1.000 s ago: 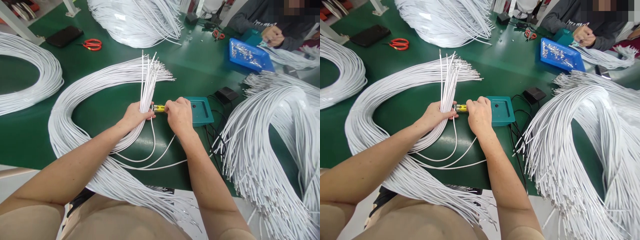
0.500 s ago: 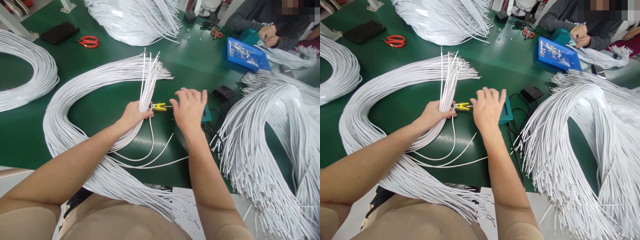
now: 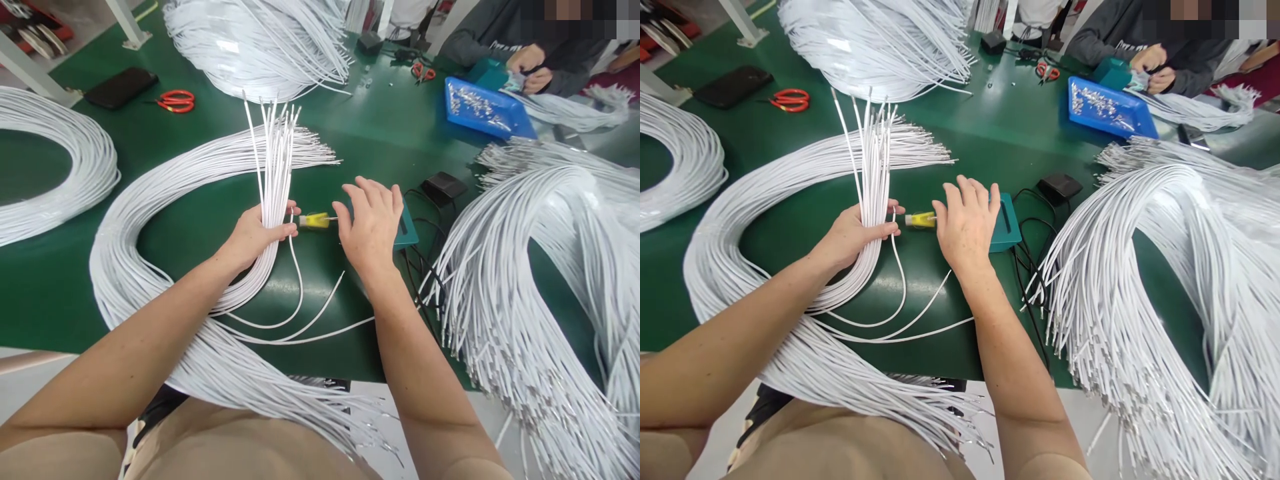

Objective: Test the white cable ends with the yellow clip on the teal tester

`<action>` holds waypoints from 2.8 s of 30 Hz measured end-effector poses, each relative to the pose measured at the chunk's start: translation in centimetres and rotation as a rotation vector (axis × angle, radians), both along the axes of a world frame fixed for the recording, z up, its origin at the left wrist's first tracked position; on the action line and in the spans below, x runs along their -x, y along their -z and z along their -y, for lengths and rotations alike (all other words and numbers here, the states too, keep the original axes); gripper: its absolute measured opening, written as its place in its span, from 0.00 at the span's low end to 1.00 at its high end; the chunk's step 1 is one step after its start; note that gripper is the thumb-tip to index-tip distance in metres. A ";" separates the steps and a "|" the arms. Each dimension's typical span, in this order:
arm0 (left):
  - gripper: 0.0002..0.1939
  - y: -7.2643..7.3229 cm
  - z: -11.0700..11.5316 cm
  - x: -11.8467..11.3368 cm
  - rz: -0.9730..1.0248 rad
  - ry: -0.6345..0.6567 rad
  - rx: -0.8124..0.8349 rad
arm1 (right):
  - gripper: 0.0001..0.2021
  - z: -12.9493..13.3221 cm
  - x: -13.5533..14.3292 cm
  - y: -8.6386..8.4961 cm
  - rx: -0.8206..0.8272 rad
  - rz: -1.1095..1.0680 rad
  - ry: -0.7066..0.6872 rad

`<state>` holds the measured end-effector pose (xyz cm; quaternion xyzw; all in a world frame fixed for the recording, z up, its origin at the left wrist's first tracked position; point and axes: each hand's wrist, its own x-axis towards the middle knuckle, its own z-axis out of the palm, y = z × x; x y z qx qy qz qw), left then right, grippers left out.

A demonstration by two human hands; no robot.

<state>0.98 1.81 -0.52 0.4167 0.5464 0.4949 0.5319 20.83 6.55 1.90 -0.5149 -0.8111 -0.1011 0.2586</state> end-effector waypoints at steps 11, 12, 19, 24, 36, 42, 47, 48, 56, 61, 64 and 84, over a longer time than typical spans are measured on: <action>0.18 -0.4 1.2 -0.7 0.008 0.136 0.039 | 0.10 2.0 2.1 -1.2 0.399 -0.568 -0.277; 0.17 -0.4 1.2 -0.7 -0.019 0.155 0.052 | 0.10 2.1 2.2 -1.3 0.447 -0.583 -0.267; 0.19 -1.1 1.1 -0.9 0.076 0.094 0.083 | 0.12 1.9 2.4 -1.4 0.643 -0.667 -0.237; 0.29 -1.1 0.7 -0.6 0.200 -0.021 0.046 | 0.13 2.4 3.0 -1.0 0.979 -0.685 -0.346; 0.26 -1.1 0.8 -0.1 0.150 0.018 0.024 | 0.10 1.9 2.7 -1.0 1.048 -0.857 -0.252; 0.23 -1.3 1.2 -0.5 -0.077 0.044 -0.028 | 0.14 2.2 3.5 -0.5 1.051 -0.996 -0.281; 0.24 -1.2 1.2 -0.7 -0.063 0.080 -0.002 | 0.09 2.1 3.5 -0.3 1.116 -1.135 -0.282; 0.25 -1.2 1.2 -0.7 -0.045 0.080 0.009 | 0.09 2.0 3.5 -0.2 1.145 -1.175 -0.284; 0.24 -1.5 1.2 -0.8 -0.090 0.044 0.004 | 0.12 1.6 3.7 0.5 1.481 -1.447 -0.313; 0.20 -1.4 1.5 -1.1 -0.215 0.083 -0.048 | 0.16 1.8 3.8 0.3 1.445 -1.409 -0.293; 0.20 -1.5 1.6 -1.3 -0.204 0.101 -0.060 | 0.16 1.9 3.8 0.3 1.447 -1.391 -0.286; 0.26 -1.6 1.2 -0.6 0.038 0.073 -0.035 | 0.08 2.3 3.7 0.6 0.911 -1.035 -0.291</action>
